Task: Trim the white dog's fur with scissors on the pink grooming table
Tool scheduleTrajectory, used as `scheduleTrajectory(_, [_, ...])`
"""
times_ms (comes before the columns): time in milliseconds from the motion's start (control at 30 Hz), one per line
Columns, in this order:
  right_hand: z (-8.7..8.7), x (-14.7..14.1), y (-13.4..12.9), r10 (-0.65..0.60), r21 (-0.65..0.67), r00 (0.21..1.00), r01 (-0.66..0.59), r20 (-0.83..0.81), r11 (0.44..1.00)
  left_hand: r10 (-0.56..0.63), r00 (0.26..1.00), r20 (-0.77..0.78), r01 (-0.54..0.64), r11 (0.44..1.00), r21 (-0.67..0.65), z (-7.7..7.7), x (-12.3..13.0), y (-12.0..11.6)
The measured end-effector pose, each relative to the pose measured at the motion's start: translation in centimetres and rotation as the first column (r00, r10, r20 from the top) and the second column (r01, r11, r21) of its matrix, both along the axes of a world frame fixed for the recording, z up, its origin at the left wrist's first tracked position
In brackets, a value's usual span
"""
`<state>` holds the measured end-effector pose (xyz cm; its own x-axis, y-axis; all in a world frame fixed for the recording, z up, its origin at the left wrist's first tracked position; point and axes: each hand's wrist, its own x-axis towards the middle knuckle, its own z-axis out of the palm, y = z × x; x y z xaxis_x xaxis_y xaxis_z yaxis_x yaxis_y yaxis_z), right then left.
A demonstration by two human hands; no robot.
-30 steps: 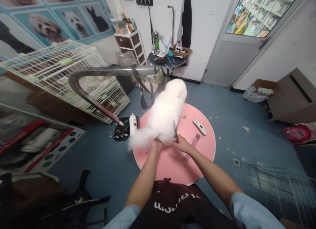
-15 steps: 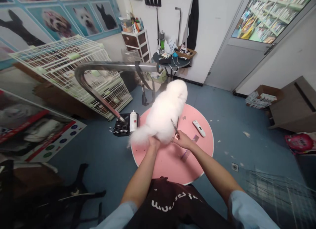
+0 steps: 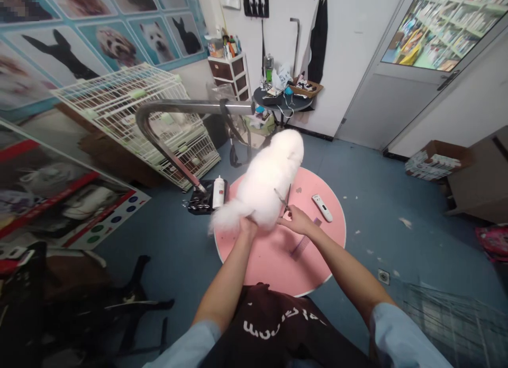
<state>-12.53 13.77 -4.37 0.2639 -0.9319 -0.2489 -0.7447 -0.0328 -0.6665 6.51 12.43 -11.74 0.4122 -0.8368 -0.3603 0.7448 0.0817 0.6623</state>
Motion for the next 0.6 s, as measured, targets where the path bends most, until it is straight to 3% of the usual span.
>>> scheduleTrajectory(467, [1.1, 0.3, 0.2, -0.001, -0.035, 0.994, -0.003, -0.110, 0.999, 0.007, 1.000, 0.013, -0.007, 1.000, 0.012, 0.3, 0.0, 0.0])
scheduleTrajectory(600, [0.6, 1.1, 0.8, -0.006, -0.045, 0.986, -0.002, -0.168, 0.999, 0.013, 1.000, -0.007, -0.013, 1.000, 0.009, 0.3, 0.0, 0.0])
